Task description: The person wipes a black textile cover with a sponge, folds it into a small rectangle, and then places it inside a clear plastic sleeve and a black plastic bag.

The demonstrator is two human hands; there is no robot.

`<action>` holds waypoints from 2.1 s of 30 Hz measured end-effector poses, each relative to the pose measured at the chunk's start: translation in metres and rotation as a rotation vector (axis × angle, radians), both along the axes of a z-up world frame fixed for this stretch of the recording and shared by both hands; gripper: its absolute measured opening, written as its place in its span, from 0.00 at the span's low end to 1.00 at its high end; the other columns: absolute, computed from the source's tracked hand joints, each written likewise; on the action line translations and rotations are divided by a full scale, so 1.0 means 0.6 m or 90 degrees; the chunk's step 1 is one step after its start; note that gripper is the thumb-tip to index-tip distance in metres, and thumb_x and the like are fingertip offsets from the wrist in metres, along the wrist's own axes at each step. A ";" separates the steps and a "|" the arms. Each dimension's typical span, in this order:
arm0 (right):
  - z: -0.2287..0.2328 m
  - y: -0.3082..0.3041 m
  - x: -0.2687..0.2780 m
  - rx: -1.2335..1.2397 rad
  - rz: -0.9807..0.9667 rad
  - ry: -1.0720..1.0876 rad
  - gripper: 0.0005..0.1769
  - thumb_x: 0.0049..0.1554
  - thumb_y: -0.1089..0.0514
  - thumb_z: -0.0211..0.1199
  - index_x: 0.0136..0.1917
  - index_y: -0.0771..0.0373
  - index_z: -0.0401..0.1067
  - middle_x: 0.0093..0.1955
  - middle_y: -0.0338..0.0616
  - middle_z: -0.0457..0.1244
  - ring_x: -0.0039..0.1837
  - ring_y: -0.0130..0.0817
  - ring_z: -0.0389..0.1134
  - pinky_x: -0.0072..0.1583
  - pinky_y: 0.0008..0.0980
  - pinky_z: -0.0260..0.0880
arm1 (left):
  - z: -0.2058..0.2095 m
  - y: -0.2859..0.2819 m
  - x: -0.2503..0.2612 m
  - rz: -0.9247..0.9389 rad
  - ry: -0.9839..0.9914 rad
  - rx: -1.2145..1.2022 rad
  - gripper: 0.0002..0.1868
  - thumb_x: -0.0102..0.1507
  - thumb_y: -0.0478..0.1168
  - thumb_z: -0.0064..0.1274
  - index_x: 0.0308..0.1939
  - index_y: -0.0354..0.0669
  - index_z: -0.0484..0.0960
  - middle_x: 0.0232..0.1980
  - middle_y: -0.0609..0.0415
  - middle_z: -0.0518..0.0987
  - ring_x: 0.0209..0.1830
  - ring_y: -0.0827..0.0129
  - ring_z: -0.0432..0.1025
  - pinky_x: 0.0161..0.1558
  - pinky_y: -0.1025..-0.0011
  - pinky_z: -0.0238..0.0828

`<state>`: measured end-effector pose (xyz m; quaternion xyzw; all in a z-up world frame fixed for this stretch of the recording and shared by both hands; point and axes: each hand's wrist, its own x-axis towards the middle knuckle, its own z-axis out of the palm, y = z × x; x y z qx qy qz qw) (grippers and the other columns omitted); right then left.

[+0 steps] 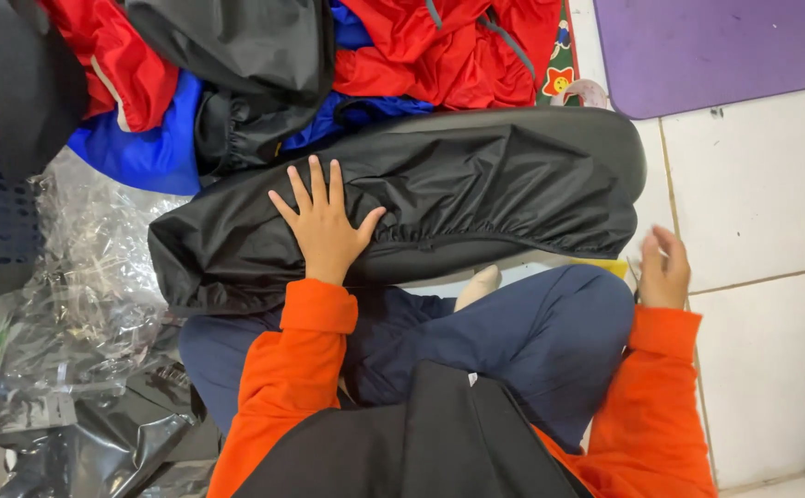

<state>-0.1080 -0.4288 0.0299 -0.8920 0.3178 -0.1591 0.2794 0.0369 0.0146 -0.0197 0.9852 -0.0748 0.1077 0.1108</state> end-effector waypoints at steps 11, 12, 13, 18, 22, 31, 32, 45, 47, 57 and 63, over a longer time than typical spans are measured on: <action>-0.081 -0.067 0.029 0.610 0.185 -0.023 0.36 0.61 0.59 0.63 0.78 0.64 0.54 0.71 0.63 0.58 0.70 0.54 0.62 0.62 0.59 0.69 | 0.057 -0.109 -0.025 -0.187 -0.010 -0.097 0.62 0.56 0.79 0.54 0.82 0.48 0.52 0.85 0.41 0.42 0.84 0.38 0.29 0.72 0.29 0.15; -0.047 -0.054 0.035 0.610 0.196 -0.016 0.36 0.61 0.59 0.63 0.78 0.64 0.54 0.71 0.63 0.58 0.70 0.54 0.62 0.62 0.59 0.69 | 0.052 -0.143 -0.029 -0.174 -0.010 -0.097 0.62 0.56 0.79 0.54 0.82 0.48 0.52 0.85 0.41 0.42 0.84 0.38 0.29 0.72 0.29 0.15; -0.014 -0.042 0.041 0.640 0.147 -0.090 0.33 0.60 0.61 0.63 0.76 0.66 0.57 0.68 0.55 0.61 0.66 0.43 0.65 0.64 0.41 0.70 | 0.048 -0.178 -0.031 -0.226 -0.005 -0.119 0.61 0.56 0.80 0.54 0.82 0.48 0.54 0.85 0.42 0.43 0.85 0.40 0.31 0.74 0.29 0.19; 0.127 -0.023 0.070 0.785 0.128 -0.295 0.25 0.64 0.53 0.62 0.70 0.66 0.66 0.65 0.45 0.67 0.64 0.34 0.72 0.71 0.33 0.74 | -0.001 -0.327 -0.014 -0.283 -0.002 -0.082 0.60 0.57 0.86 0.46 0.81 0.55 0.55 0.85 0.50 0.50 0.85 0.43 0.45 0.75 0.29 0.32; 0.180 -0.011 0.098 0.755 0.141 -0.329 0.19 0.67 0.51 0.56 0.69 0.58 0.69 0.67 0.40 0.67 0.68 0.31 0.70 0.75 0.34 0.71 | 0.021 -0.419 -0.017 -0.281 -0.018 -0.211 0.52 0.61 0.77 0.47 0.81 0.56 0.58 0.86 0.51 0.52 0.87 0.46 0.46 0.79 0.29 0.34; 0.129 0.080 0.140 0.412 0.174 -0.337 0.16 0.68 0.67 0.53 0.68 0.66 0.65 0.63 0.43 0.64 0.60 0.25 0.66 0.66 0.20 0.67 | -0.051 -0.499 -0.029 -0.271 0.001 -0.180 0.40 0.66 0.64 0.52 0.77 0.55 0.63 0.84 0.50 0.54 0.85 0.46 0.47 0.79 0.34 0.43; 0.122 0.089 0.145 0.335 0.210 -0.320 0.18 0.66 0.70 0.53 0.69 0.70 0.63 0.63 0.48 0.63 0.60 0.28 0.64 0.66 0.23 0.65 | -0.054 -0.497 -0.027 -0.299 0.000 -0.213 0.38 0.65 0.61 0.53 0.75 0.51 0.67 0.83 0.48 0.54 0.85 0.45 0.46 0.78 0.32 0.40; -0.006 0.289 0.209 -0.306 0.421 0.131 0.25 0.52 0.49 0.67 0.63 0.51 0.72 0.45 0.44 0.68 0.49 0.46 0.72 0.52 0.44 0.74 | 0.091 -0.197 0.013 -0.092 -0.145 -0.708 0.16 0.73 0.39 0.41 0.57 0.46 0.84 0.56 0.54 0.83 0.62 0.57 0.75 0.66 0.60 0.69; 0.001 0.282 0.207 -0.171 0.495 0.207 0.33 0.52 0.47 0.70 0.68 0.59 0.71 0.49 0.51 0.68 0.54 0.50 0.72 0.56 0.43 0.74 | 0.096 -0.196 0.023 -0.225 -0.188 -0.619 0.13 0.71 0.39 0.50 0.56 0.40 0.84 0.55 0.47 0.83 0.61 0.49 0.75 0.67 0.56 0.68; 0.018 0.169 0.228 -0.275 0.417 -0.161 0.30 0.67 0.41 0.54 0.74 0.62 0.66 0.78 0.54 0.52 0.77 0.63 0.49 0.74 0.56 0.46 | 0.005 -0.262 -0.020 -0.321 -0.026 -0.445 0.24 0.74 0.46 0.42 0.74 0.45 0.69 0.77 0.43 0.66 0.78 0.41 0.58 0.72 0.43 0.57; -0.054 0.155 0.238 -0.335 0.577 0.041 0.55 0.62 0.23 0.50 0.87 0.56 0.41 0.84 0.70 0.30 0.81 0.78 0.29 0.68 0.84 0.39 | -0.062 -0.262 -0.023 -0.352 -0.113 -0.376 0.24 0.61 0.42 0.61 0.59 0.36 0.80 0.65 0.39 0.76 0.72 0.44 0.66 0.73 0.47 0.56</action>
